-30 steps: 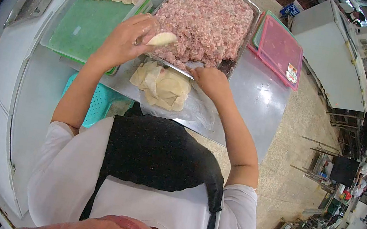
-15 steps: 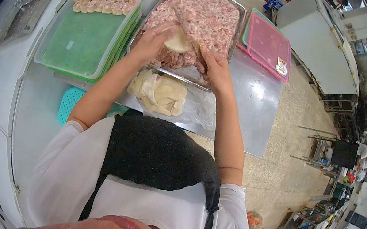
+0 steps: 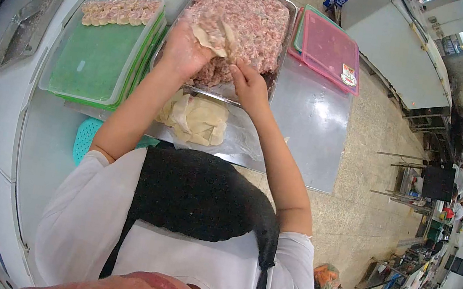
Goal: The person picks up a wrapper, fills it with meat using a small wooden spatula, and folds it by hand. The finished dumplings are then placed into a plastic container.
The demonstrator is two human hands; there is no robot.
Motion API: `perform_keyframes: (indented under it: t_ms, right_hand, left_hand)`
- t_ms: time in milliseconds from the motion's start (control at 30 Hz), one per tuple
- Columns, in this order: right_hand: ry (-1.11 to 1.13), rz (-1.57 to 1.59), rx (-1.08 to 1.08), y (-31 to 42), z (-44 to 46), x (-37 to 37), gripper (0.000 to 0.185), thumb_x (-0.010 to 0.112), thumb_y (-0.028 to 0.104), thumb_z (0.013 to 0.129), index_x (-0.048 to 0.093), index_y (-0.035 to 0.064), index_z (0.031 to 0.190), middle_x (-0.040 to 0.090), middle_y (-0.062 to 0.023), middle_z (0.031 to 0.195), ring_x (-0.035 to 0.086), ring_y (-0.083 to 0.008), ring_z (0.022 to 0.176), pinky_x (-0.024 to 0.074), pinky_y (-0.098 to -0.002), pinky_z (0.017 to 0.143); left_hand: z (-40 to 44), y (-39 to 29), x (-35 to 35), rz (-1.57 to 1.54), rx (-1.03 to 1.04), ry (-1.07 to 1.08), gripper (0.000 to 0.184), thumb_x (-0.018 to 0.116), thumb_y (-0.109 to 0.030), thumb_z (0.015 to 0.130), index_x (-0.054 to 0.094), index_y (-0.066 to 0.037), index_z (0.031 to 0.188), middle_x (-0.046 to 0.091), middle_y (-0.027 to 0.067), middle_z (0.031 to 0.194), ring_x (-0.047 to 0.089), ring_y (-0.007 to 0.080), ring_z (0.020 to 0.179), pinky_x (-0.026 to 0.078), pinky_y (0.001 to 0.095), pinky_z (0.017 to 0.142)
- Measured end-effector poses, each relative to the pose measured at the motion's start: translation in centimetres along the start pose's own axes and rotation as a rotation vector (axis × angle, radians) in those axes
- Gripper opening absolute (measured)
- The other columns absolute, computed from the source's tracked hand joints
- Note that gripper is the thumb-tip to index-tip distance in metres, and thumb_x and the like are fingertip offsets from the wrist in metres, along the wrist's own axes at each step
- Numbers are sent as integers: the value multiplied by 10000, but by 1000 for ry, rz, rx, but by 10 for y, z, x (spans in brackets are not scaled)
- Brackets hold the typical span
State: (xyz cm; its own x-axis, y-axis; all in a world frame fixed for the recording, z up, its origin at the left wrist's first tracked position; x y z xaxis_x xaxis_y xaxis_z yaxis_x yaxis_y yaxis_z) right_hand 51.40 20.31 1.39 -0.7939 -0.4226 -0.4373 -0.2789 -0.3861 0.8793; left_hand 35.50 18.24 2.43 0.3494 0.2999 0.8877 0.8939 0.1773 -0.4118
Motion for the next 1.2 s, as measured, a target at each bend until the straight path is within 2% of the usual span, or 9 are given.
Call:
perform_keyframes:
  t_ms: [33,167,467,700,767,867,933,1100,1200]
  right_hand:
    - [-59,-192,-225,16,-3,-10,370,534,321,931,636,-5,1073,649,-142,829,626,-284,747,479,-371,668]
    - [268,-836,-192,35,-10,-41,283,530,288,902,624,74,1063,631,-175,816,615,-369,807,488,-465,664]
    - [349,-987,-309,80,-11,-65,199,508,224,898,583,44,940,619,-178,866,623,-367,761,496,-481,668]
    - [297,-594,-605,64,-5,-67,224,532,232,915,623,49,1006,595,-141,746,625,-301,753,484,-414,626]
    - [361,-225,-224,53,10,-91,294,506,276,941,628,8,945,597,-159,688,627,-284,689,474,-363,618]
    - [566,-99,147,12,15,-84,329,504,307,956,647,11,983,585,-124,646,570,-185,647,456,-325,624]
    - [612,-76,146,21,12,-86,331,517,300,952,643,0,1011,596,-111,672,543,-158,655,456,-311,635]
    - [575,8,-202,44,5,-77,310,551,286,946,665,13,1039,492,29,639,419,-49,541,350,-229,473]
    - [645,-29,-150,28,11,-64,318,599,258,909,639,-19,1062,679,-155,886,612,-173,755,480,-301,704]
  left_hand:
    - [2,-2,-3,-95,-12,-13,640,325,-511,968,400,44,1278,488,199,1249,493,296,1163,452,460,897]
    - [2,-3,-36,-32,100,-113,690,268,-572,952,379,8,1309,491,186,1252,473,306,1178,410,454,972]
    - [-26,15,-5,-55,116,-133,686,267,-559,941,339,-44,1389,384,177,1406,386,370,1274,300,593,1031]
    - [-25,10,-10,-126,233,-36,515,449,-335,925,397,-24,1332,475,190,1294,461,382,1193,370,548,1015]
    - [-31,5,-8,-47,216,-7,479,541,-254,895,423,-35,1304,520,192,1227,499,364,1158,391,557,998]
    - [-52,5,22,629,209,49,593,651,-130,823,394,-117,1357,507,166,1281,513,334,1160,394,475,1020]
    - [-61,-12,57,1515,699,174,650,722,-96,751,445,-169,1335,528,135,1288,536,275,1149,410,385,1006]
    - [-45,1,49,1711,398,424,541,735,-131,705,557,-107,1214,590,102,1196,544,200,1100,408,346,974]
    - [-52,13,59,1816,175,507,462,728,-130,697,600,-53,1134,624,73,1100,556,165,1020,427,343,919]
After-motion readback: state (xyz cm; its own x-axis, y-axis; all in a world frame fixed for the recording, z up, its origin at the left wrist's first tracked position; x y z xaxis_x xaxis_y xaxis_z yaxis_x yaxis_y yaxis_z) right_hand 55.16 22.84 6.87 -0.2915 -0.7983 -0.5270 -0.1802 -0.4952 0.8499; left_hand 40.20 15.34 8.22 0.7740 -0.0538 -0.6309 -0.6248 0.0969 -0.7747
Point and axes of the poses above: each hand's wrist, its own z-axis towards the middle knuckle, its own x-axis out of the palm, y = z × x, the point moved 8 cm from there along z, towards the middle knuckle
